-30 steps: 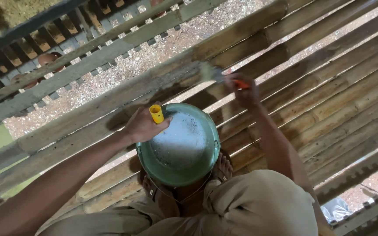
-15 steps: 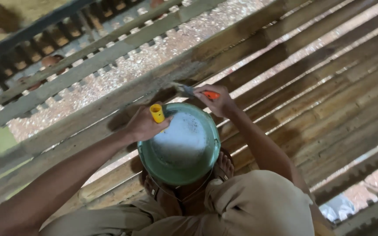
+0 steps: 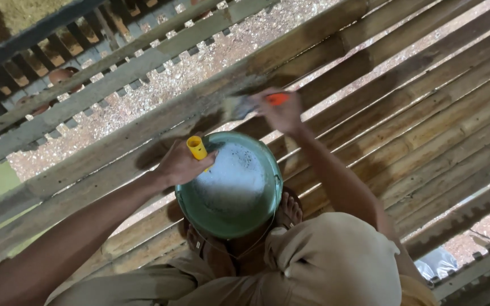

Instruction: The person sits on a wooden slat floor and uses a paintbrush to apply white paint to the wooden slats. They repeatedly dip the brush into a green bucket containing the paint and a yellow bottle, then brush the paint onto the floor surface.

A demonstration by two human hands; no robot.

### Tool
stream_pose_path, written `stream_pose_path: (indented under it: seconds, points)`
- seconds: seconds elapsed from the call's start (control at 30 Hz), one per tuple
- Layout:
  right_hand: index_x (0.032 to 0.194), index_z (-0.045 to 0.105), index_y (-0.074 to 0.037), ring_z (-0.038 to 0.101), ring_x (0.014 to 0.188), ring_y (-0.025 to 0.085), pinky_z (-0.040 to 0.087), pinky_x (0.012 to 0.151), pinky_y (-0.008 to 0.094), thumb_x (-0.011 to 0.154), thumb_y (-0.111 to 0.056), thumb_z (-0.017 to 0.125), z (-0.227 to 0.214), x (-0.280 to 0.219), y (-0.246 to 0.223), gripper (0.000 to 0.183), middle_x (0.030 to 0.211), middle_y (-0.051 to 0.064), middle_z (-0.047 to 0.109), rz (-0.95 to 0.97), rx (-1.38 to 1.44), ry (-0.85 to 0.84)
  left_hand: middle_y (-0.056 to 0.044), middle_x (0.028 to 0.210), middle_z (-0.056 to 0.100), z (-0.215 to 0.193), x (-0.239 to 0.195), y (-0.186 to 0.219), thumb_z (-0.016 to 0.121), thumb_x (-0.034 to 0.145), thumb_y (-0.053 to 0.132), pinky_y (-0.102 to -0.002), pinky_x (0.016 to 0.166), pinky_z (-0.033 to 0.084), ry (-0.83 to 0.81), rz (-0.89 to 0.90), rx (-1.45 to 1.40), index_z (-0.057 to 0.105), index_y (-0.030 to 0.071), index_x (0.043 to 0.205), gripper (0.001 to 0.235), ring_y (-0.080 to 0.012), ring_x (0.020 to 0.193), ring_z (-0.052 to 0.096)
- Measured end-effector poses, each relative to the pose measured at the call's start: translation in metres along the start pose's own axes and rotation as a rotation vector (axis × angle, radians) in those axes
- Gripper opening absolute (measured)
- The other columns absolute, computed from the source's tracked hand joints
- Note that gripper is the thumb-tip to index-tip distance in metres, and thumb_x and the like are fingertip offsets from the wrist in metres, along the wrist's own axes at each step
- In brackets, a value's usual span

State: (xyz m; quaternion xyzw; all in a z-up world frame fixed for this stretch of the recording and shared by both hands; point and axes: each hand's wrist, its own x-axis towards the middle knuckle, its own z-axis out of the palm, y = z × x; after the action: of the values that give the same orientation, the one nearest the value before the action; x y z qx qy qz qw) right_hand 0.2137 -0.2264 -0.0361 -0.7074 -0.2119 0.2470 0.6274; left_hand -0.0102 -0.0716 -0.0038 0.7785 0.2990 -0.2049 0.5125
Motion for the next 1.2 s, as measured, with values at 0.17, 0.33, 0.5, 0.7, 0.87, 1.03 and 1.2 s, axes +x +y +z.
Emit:
stream_pose_path:
  seconds: [0.17,0.33,0.5,0.7,0.87,1.03,1.2]
  points:
    - [0.088,0.065,0.002,0.065,0.065,0.025,0.058,0.062,0.03,0.089,-0.002,0.072,0.001,0.018,0.05,0.008,0.076,0.015,0.063,0.285,0.596,0.165,-0.013,0.076,0.068,-0.007,-0.02,0.022,0.073,0.09,0.027,-0.036,0.066,0.058,-0.024,-0.052,-0.065,0.059,-0.005,0.125,0.05,-0.0238,0.067,0.069]
    - [0.119,0.043,-0.016,0.071,0.106,0.023,0.057,0.091,0.04,0.097,-0.056,0.058,-0.078,0.07,0.117,0.047,0.104,0.005,0.066,0.457,-0.533,0.393,-0.016,0.08,0.068,-0.01,-0.014,0.024,0.074,0.088,0.023,-0.043,0.067,0.057,-0.018,-0.024,-0.073,0.061,-0.007,0.119,0.044,-0.0237,0.07,0.068]
    - [0.07,0.071,-0.011,0.061,0.077,-0.001,0.045,0.07,0.007,0.097,-0.029,0.06,-0.056,0.049,0.038,0.035,0.065,-0.008,0.062,0.09,-0.024,-0.261,-0.013,0.073,0.068,-0.011,-0.014,0.027,0.073,0.089,0.026,-0.04,0.065,0.058,-0.016,-0.05,-0.035,0.065,-0.005,0.118,0.043,-0.0223,0.063,0.066]
    - [0.081,0.071,-0.008,0.068,0.066,0.024,0.057,0.071,0.036,0.083,-0.003,0.081,0.016,0.015,0.069,0.011,0.071,0.005,0.068,-0.469,-0.229,-0.217,-0.012,0.06,0.065,-0.01,-0.013,0.026,0.071,0.09,0.03,-0.04,0.054,0.054,0.031,0.028,-0.012,0.068,-0.003,0.082,0.034,-0.0217,0.05,0.062]
    - [0.085,0.064,-0.006,0.061,0.068,0.018,0.049,0.079,0.023,0.098,-0.011,0.072,-0.082,0.058,0.094,0.016,0.069,0.001,0.057,-0.615,-0.533,-0.032,-0.019,0.071,0.069,-0.005,-0.013,0.019,0.072,0.086,0.024,-0.044,0.063,0.057,0.058,0.039,-0.035,0.066,-0.005,0.102,0.033,-0.0295,0.064,0.071]
    - [0.071,0.042,0.004,0.045,0.06,0.016,0.038,0.069,0.017,0.104,0.007,0.06,-0.057,0.04,0.026,0.038,0.06,-0.001,0.035,-0.502,-0.404,-0.226,-0.019,0.07,0.068,-0.008,-0.014,0.02,0.071,0.087,0.024,-0.044,0.061,0.056,0.029,0.035,-0.041,0.065,-0.005,0.105,0.035,-0.0311,0.061,0.069]
    - [0.071,0.059,-0.01,0.056,0.053,0.017,0.046,0.058,0.026,0.09,-0.004,0.075,0.03,0.012,0.058,0.026,0.06,0.001,0.056,-0.478,-0.26,-0.266,-0.014,0.066,0.067,-0.005,-0.011,0.016,0.072,0.087,0.024,-0.038,0.057,0.057,0.052,0.019,-0.025,0.065,-0.004,0.109,0.036,-0.0263,0.058,0.069]
